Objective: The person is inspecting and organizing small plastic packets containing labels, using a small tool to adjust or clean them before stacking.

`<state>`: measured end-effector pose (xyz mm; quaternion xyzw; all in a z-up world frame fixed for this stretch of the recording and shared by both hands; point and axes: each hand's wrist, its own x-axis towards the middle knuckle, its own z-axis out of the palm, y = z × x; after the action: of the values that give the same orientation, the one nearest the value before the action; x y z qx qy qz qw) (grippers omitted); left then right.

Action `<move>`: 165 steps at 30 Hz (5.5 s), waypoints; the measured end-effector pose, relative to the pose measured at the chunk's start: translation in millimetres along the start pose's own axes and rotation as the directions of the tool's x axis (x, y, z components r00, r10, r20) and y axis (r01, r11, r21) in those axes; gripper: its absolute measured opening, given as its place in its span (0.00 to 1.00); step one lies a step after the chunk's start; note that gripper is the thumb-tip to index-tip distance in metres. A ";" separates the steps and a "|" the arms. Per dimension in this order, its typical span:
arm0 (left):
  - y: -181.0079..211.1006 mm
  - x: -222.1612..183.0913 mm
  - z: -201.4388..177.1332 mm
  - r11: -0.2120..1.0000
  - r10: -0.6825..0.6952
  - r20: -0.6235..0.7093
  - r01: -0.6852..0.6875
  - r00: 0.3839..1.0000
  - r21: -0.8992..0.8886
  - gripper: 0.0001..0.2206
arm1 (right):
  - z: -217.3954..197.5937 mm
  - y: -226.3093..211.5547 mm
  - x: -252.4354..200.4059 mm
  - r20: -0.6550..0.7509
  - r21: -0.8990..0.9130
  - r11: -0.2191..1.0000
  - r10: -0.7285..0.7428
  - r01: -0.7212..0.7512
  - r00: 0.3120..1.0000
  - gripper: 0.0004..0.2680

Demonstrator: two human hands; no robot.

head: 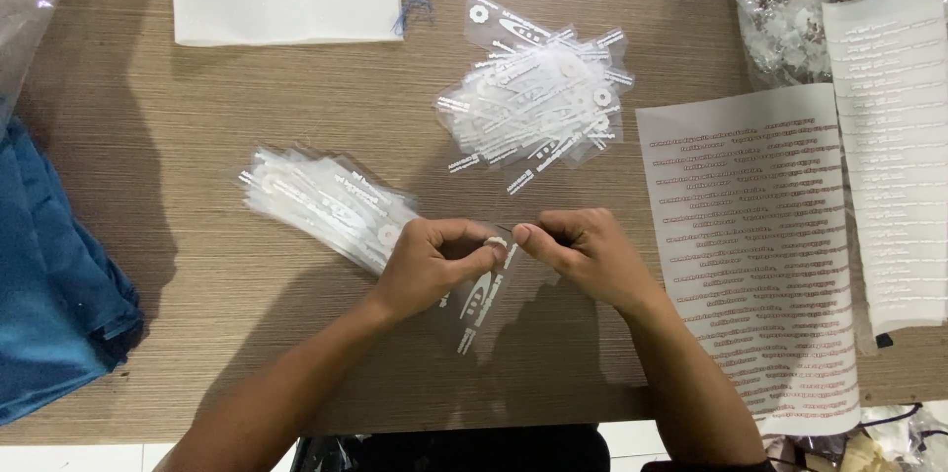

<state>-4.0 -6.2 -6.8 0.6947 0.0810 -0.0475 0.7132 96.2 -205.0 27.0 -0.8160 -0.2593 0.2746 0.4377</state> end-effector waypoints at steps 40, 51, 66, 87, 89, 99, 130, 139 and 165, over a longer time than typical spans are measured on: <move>-6.6 3.0 -1.2 1.000 -0.009 0.042 0.008 0.999 0.019 0.07 | 4.6 -0.9 2.8 -0.023 0.023 1.000 0.008 -0.008 1.000 0.15; -1.4 -0.5 0.8 0.999 0.017 0.034 -0.019 0.999 0.044 0.07 | 2.7 -5.8 1.1 0.013 -0.002 1.000 0.004 -0.004 1.000 0.16; 5.2 1.2 0.2 1.000 0.007 0.031 -0.008 1.000 0.004 0.07 | 6.0 14.1 9.4 -0.091 0.167 0.986 0.018 -0.003 0.996 0.16; 9.6 -1.4 -2.1 0.987 0.014 -0.101 -0.030 0.995 -0.157 0.11 | 3.1 -4.3 3.9 -0.470 0.420 0.905 0.154 0.067 0.869 0.06; 16.7 0.0 -5.9 0.980 0.012 -0.150 -0.042 0.989 -0.196 0.12 | 3.4 1.2 5.9 -0.489 0.442 0.893 0.160 0.085 0.857 0.07; 1.5 19.8 -33.2 0.936 0.030 -0.517 -0.205 0.855 -0.285 0.09 | -1.6 4.8 14.6 -0.532 0.455 0.886 0.195 0.084 0.824 0.06; -6.1 35.2 -107.0 0.712 0.595 -0.684 -0.671 0.422 0.205 0.35 | 24.3 -21.4 11.1 -0.383 -0.278 0.872 -0.486 0.404 0.785 0.09; 0.2 27.6 -151.9 0.722 0.429 -0.772 -0.692 0.470 -0.020 0.34 | 82.4 -12.7 26.2 0.021 -0.458 0.813 -0.396 0.361 0.918 0.18; -11.1 34.2 -148.1 0.744 0.265 -0.449 -0.477 0.853 -0.467 0.42 | 56.0 -15.5 18.9 -0.051 -0.722 0.689 -0.141 0.061 0.989 0.22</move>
<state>20.2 142.9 -27.2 0.4512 0.0759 0.2499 0.8533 69.1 -152.9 10.0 -0.9194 -0.3676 0.0845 0.1115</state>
